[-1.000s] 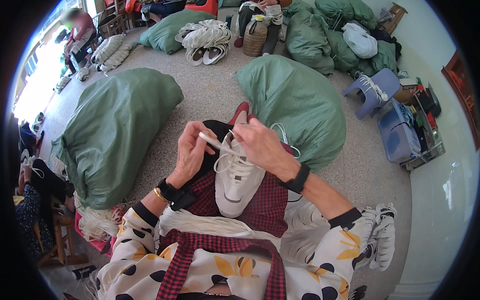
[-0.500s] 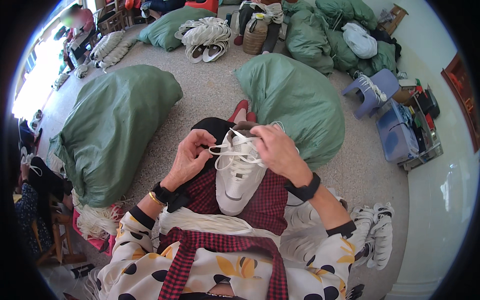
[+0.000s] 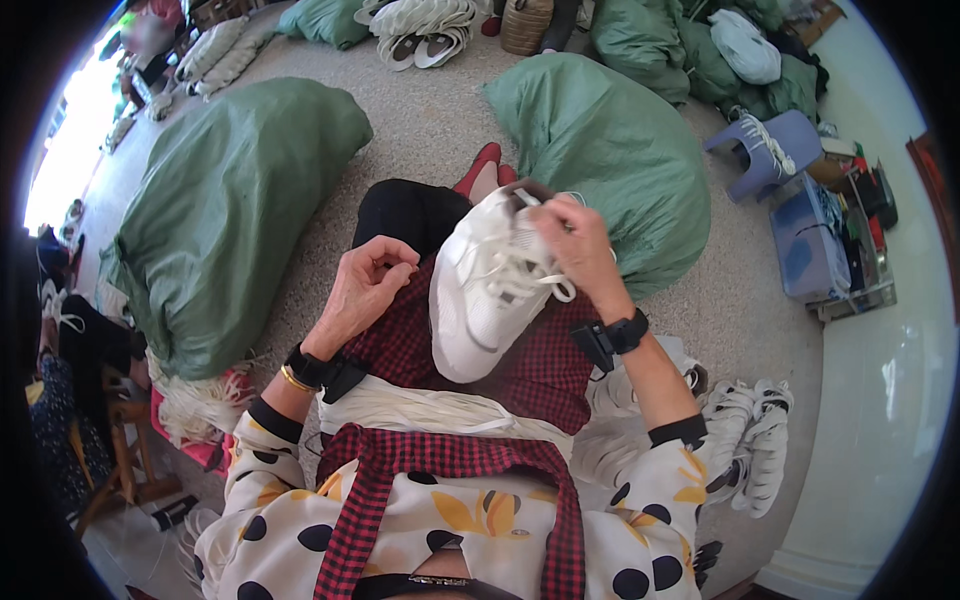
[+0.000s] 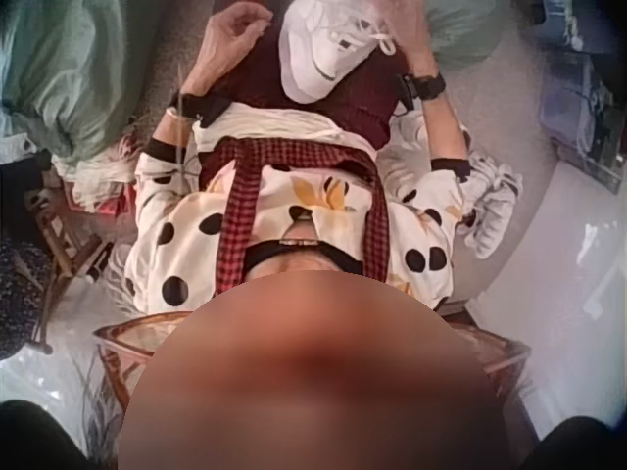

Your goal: Lacing white athletic shoes and organizing shoe uppers into stacks.

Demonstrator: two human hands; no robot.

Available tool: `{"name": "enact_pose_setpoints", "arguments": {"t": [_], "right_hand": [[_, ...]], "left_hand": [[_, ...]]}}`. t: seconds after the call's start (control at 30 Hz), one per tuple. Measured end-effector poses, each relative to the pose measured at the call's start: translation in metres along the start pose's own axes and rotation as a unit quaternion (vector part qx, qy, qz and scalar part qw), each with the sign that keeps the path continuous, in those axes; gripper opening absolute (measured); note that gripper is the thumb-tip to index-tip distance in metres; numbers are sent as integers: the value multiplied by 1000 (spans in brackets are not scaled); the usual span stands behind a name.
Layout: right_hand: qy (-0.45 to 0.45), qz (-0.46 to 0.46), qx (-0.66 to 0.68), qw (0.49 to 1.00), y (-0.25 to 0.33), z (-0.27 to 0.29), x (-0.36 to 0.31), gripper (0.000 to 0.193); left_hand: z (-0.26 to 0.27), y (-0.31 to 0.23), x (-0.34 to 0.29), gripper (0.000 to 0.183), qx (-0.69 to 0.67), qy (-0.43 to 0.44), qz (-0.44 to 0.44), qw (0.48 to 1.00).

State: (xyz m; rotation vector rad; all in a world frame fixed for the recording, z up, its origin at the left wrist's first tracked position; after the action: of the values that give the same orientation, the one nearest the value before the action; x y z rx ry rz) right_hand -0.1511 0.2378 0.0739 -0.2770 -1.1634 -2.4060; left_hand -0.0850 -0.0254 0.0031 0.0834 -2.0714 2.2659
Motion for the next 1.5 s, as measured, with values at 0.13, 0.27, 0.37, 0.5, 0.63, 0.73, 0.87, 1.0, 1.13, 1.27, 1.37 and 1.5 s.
{"name": "enact_pose_setpoints", "arguments": {"t": [0.13, 0.27, 0.37, 0.5, 0.63, 0.73, 0.87, 1.0, 1.13, 1.27, 1.37, 1.5], "right_hand": [[-66, -108, 161, 979, -41, 24, -18, 34], [-73, -12, 146, 987, -19, 14, -21, 34], [-175, -46, 172, 968, -24, 34, -18, 32], [-273, -173, 328, 888, -13, 71, -26, 47], [-280, -191, 338, 878, -31, 86, -47, 53], [-118, -60, 157, 979, -30, 76, -41, 26], [-93, 45, 42, 994, 35, 36, -18, 25], [-43, 111, -9, 993, 53, 11, -6, 27], [-71, 97, -20, 993, 83, 44, 6, 30], [10, 81, -45, 996, 68, 21, 22, 35], [84, 41, -71, 993, 17, -25, 11, 40], [41, 93, -191, 976, 44, -29, 1, 34]], "left_hand": [[-9, -4, -2, 19, 107, 68, -33, 991], [-29, 0, 7, 25, -49, 118, 113, 985], [-40, 12, 10, 30, 82, 120, 11, 989], [-44, 15, 7, 33, 119, 111, 12, 987], [-31, 4, 25, 25, 97, 68, -6, 993], [-32, -18, 43, 30, 108, 50, -45, 992], [-42, -10, 54, 34, 130, 69, -56, 988], [-44, 4, 39, 37, 100, 108, 31, 989], [-43, 14, 32, 39, 60, 96, 51, 992], [-42, 12, 35, 42, 48, 76, 32, 995], [-48, 17, 36, 43, 43, 80, 32, 995], [-43, 23, 34, 45, 15, 104, 42, 994]]}}
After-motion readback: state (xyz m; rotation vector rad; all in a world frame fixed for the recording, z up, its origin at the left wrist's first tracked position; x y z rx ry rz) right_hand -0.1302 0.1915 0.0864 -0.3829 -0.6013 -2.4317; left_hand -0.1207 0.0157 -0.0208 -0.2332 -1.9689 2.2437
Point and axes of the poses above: each hand's wrist, its own x-axis towards the middle knuckle, its own z-axis out of the back of the hand, y = z × x, the point moved 7 cm from there along x, towards the middle knuckle, and after that the axes turned 5 degrees about -y, right-handed, at the moved point
